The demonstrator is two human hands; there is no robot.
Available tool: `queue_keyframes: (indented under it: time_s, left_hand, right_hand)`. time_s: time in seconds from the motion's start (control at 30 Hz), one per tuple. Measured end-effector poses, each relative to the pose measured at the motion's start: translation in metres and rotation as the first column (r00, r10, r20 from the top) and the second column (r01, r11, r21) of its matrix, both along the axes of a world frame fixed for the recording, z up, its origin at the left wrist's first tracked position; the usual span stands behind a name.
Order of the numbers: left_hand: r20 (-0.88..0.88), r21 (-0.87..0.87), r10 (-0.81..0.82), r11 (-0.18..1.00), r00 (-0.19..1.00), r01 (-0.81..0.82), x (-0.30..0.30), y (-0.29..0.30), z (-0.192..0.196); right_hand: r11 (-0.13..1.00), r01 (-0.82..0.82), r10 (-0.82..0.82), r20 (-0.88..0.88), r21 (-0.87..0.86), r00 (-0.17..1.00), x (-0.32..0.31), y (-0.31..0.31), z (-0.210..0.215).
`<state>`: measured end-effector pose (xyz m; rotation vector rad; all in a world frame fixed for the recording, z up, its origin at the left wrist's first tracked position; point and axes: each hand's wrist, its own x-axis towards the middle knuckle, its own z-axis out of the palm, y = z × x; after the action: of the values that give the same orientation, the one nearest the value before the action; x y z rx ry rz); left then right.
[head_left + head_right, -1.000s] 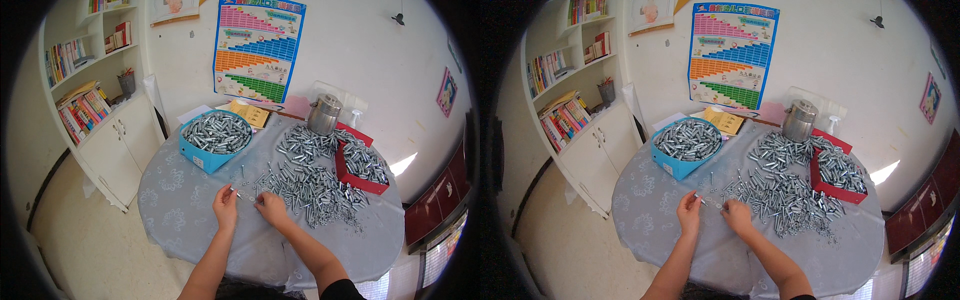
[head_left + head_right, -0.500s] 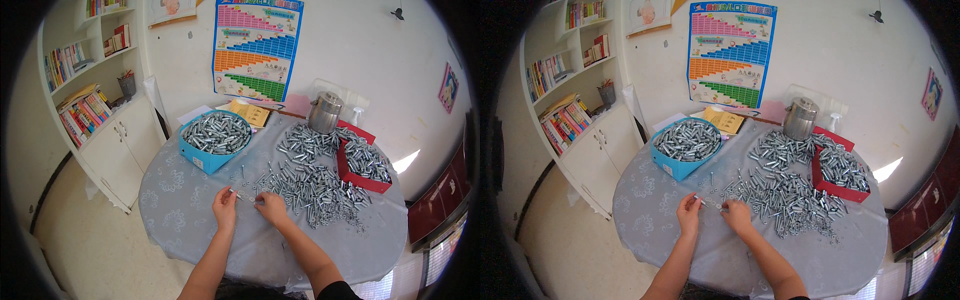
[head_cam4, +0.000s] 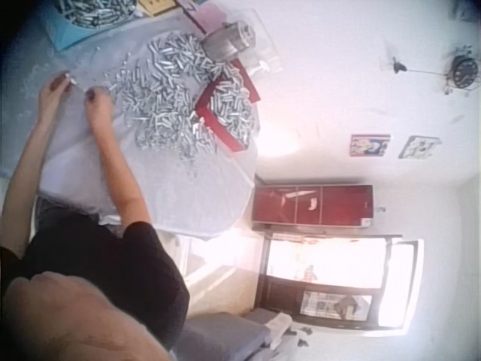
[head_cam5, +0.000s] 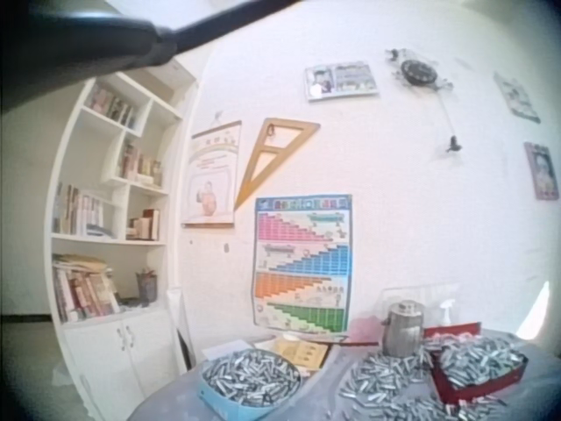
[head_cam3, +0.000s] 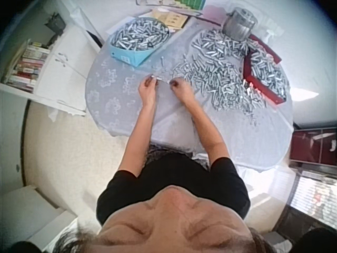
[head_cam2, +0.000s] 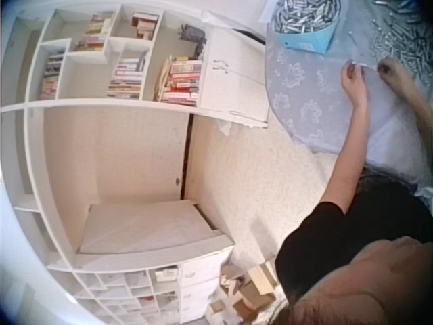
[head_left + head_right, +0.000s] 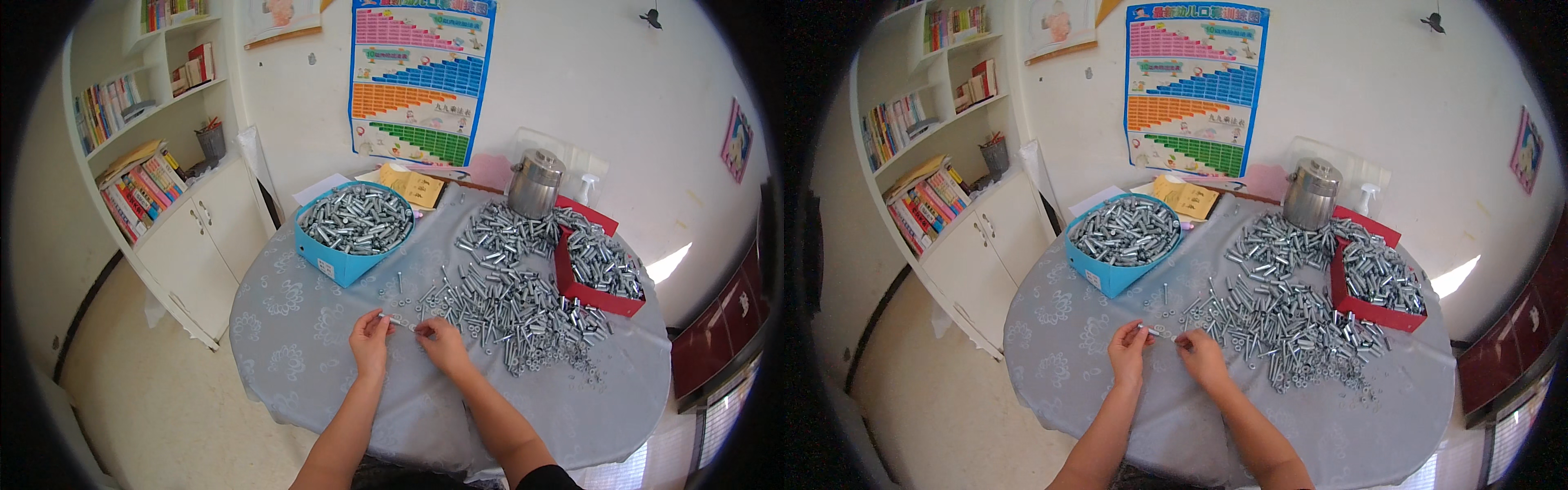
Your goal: The person sits at a table covered with a grey cloth and repeatedly picks up metal bolts and washers. They thread the washers onto the bolts by hand and place the assembled fasteners into a blue plastic bin.
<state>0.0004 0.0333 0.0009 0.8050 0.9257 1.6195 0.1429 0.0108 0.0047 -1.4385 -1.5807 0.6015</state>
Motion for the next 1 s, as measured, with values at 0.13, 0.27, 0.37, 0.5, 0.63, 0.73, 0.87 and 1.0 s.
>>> queue_keyframes:
  time_s: [0.13, 0.27, 0.37, 0.5, 0.63, 0.73, 0.87, 1.0]
  left_hand:
    - [0.073, -0.039, -0.022, 0.999, 0.997, 0.025, 0.0, -0.001, 0.001]
    - [0.152, -0.139, -0.102, 0.983, 0.983, 0.123, 0.001, -0.004, 0.005]
    - [0.23, -0.178, -0.153, 0.964, 0.961, 0.196, -0.001, -0.004, 0.005]
    - [0.333, -0.197, -0.221, 0.935, 0.917, 0.296, -0.004, -0.003, 0.0]
    - [0.32, -0.228, -0.312, 0.891, 0.894, 0.393, -0.004, -0.004, 0.005]
    - [0.321, -0.235, -0.32, 0.885, 0.891, 0.403, -0.003, -0.004, 0.007]
    - [0.385, -0.223, -0.267, 0.902, 0.883, 0.369, -0.006, -0.003, 0.003]
    - [0.416, -0.238, -0.213, 0.913, 0.884, 0.332, -0.008, 0.001, -0.003]
  right_hand:
    - [0.986, -0.139, 0.051, -0.614, -0.096, 0.788, -0.003, 0.004, 0.0]
    - [0.986, -0.16, 0.083, -0.698, -0.047, 0.711, 0.0, 0.006, -0.005]
    - [0.989, -0.142, 0.068, -0.742, -0.037, 0.667, -0.003, 0.005, -0.001]
    - [0.994, -0.1, 0.043, -0.696, -0.042, 0.716, -0.006, 0.0, 0.008]
    - [0.998, 0.021, 0.014, -0.49, 0.065, 0.871, -0.004, 0.001, 0.006]
    - [0.996, 0.002, 0.036, -0.417, 0.091, 0.908, 0.0, 0.0, 0.015]
    - [0.984, 0.167, -0.114, -0.52, 0.055, 0.847, 0.022, 0.017, 0.018]
    - [0.983, 0.172, -0.179, 0.126, 0.067, 0.976, 0.044, 0.029, 0.022]
